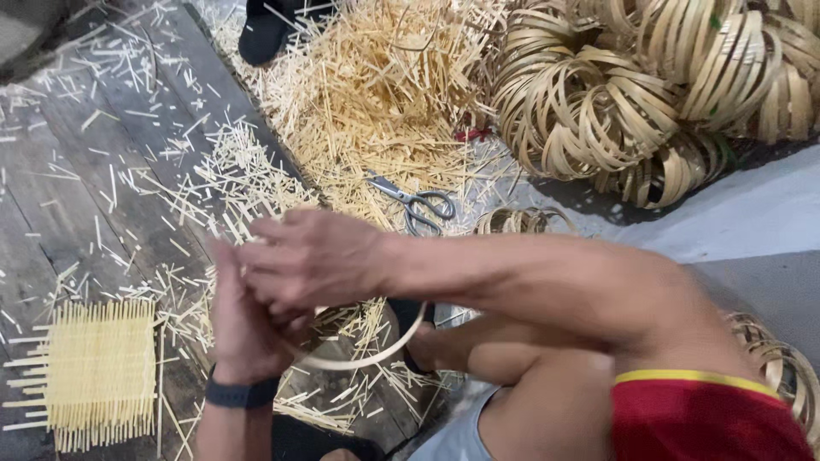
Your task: The person places a circular bamboo frame on a square woven bamboo mat and uses shears to trim the excess mat material around the frame. The person repeats this process multiple times, stacking the finished circular mats to the side.
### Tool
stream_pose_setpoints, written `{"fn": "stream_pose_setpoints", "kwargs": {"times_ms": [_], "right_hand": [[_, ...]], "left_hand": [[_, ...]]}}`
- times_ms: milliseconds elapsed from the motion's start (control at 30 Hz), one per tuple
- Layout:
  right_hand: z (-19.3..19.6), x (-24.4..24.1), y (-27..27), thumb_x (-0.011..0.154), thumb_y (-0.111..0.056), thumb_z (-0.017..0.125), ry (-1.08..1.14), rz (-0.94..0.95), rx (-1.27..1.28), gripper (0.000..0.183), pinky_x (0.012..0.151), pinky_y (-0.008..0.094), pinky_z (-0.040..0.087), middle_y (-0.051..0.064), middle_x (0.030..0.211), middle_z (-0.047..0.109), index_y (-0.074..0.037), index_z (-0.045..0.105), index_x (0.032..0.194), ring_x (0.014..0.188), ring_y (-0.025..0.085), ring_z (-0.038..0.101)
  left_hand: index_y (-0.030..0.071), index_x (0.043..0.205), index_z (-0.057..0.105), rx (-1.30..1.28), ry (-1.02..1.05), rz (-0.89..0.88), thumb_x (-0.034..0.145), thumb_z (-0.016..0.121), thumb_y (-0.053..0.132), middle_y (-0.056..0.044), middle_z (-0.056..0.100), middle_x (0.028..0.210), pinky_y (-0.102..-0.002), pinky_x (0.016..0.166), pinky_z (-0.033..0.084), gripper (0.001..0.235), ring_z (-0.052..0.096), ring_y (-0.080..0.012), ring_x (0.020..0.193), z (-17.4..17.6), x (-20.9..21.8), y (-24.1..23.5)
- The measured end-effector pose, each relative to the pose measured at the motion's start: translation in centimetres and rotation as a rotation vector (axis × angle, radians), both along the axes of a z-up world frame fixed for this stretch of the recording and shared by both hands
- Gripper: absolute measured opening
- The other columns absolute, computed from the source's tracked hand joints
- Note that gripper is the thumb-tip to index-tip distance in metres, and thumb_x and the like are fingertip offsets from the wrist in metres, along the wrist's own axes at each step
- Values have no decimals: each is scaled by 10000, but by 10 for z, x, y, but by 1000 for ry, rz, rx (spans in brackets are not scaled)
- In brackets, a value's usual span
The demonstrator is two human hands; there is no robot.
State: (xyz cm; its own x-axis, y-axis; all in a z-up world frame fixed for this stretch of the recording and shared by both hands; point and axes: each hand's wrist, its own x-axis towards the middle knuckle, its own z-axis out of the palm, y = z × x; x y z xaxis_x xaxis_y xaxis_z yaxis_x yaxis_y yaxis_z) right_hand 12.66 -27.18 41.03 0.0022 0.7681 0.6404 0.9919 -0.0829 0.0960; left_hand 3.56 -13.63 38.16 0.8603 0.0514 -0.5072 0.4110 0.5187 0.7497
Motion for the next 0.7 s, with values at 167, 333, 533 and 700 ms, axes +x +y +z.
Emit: {"fn": "stream_pose_setpoints", "kwargs": {"times_ms": [167,333,533,700], "right_hand": [[-40,-28,28,946,-218,728,157,-47,-85,241,626,279,559,45,888,616,-84,658,760,884,155,607],[-64,-14,33,862,-307,790,660,-256,-110,328,670,335,562,86,998,674,-72,721,1080,864,194,661],[-110,5,-10,1066,-316,572,2295,85,484,407,782,400,633,76,893,693,55,699,1175,803,203,693],[-136,4,-21,1000,-347,647,2449,-9,465,352,457,255,291,-25,630,449,-5,693,932,512,86,356]], "left_hand": [[209,799,546,-70,-9,164,1027,288,753,106,387,545,-230,345,267,644,345,-42,405,-30,-33,21],[171,1008,668,-159,-90,145,1076,493,589,96,525,628,-239,414,313,458,391,-59,463,-71,-33,50],[147,1147,697,-345,-266,637,929,541,181,1,632,700,-359,723,498,270,567,-156,652,-108,-31,72],[5,893,662,-488,-68,285,948,630,274,-21,544,629,-266,486,364,277,465,-132,553,-120,-25,91]]}}
